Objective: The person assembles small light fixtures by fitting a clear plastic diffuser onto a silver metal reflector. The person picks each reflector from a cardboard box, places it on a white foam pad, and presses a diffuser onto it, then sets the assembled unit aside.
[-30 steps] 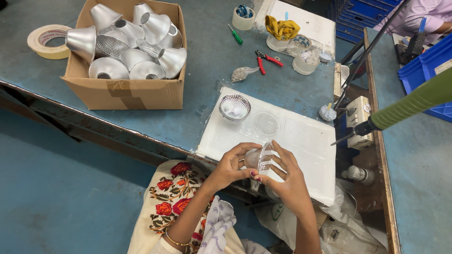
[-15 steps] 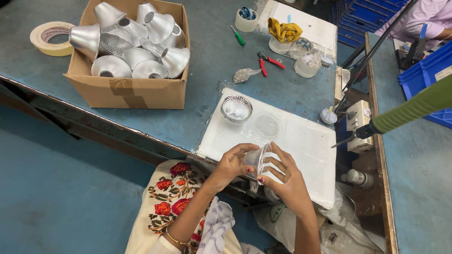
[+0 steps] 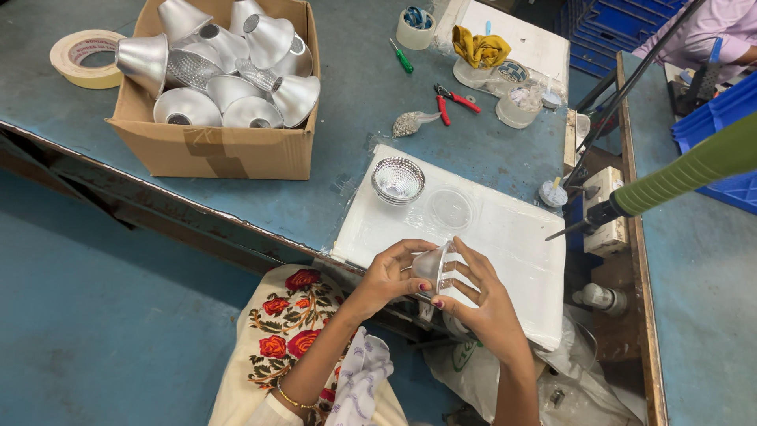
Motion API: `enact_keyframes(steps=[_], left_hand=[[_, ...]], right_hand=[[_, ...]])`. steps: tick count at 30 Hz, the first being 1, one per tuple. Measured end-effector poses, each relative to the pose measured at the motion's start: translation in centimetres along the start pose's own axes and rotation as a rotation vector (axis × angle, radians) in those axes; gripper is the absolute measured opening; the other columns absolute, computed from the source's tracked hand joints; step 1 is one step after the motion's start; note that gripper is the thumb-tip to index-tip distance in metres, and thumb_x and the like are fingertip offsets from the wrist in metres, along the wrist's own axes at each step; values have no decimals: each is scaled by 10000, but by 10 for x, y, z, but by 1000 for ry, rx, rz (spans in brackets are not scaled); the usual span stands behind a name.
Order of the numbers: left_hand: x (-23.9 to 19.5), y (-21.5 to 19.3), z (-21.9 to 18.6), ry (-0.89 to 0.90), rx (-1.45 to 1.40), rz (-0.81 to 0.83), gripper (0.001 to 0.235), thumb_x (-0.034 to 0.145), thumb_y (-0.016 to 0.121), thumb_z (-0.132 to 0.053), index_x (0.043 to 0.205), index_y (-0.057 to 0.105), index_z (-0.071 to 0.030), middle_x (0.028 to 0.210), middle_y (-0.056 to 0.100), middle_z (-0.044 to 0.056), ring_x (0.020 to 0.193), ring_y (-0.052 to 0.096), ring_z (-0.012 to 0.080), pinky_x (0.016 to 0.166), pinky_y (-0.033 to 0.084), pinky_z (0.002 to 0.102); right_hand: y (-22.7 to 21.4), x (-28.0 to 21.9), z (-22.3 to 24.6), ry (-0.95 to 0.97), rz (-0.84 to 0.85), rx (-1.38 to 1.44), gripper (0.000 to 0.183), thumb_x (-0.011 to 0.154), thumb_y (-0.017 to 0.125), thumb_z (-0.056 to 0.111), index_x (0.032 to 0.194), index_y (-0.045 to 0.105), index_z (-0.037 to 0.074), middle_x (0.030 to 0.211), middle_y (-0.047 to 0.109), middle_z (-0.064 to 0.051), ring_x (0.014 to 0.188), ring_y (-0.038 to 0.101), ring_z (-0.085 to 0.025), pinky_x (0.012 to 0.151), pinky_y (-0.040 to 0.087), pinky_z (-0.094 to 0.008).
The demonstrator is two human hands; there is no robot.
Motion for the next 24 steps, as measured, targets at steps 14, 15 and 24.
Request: enact_keyframes(steps=[14, 15, 24], left_hand=[[-3, 7, 1, -140, -194, -196, 478, 1035, 558, -392, 1425, 470, -130, 1214, 597, 77, 1043, 615, 135, 773, 540, 304], [-2, 9, 2, -122, -322, -172, 445, 1061, 531, -404, 1399, 460, -123, 1207, 592, 74, 1026, 614, 141, 740, 536, 317], [-8, 2, 34, -298, -256, -287, 495, 1001, 544, -459, 1438, 385, -292, 1200, 525, 38, 976, 574, 129, 843, 571, 321]], right_hand=[[34, -6, 16, -376, -46, -416, 573, 916, 686, 158, 1464, 544, 72, 1561, 501, -172, 1489, 410, -356, 1231, 270, -454], [35, -5, 20, -404, -69, -434, 551, 905, 704, 151, 1436, 577, 78, 1504, 564, -155, 1445, 481, -339, 1239, 281, -457], [33, 0, 10, -286, -206, -365, 438, 845, 687, 48, 1282, 700, 76, 1304, 724, -128, 1209, 703, -297, 996, 540, -370]])
Point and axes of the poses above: each hand's wrist, its own x-axis towards the middle knuckle, its own y-axis out of the palm, z = x × y, the point moved 8 cm from there along x, towards the middle knuckle
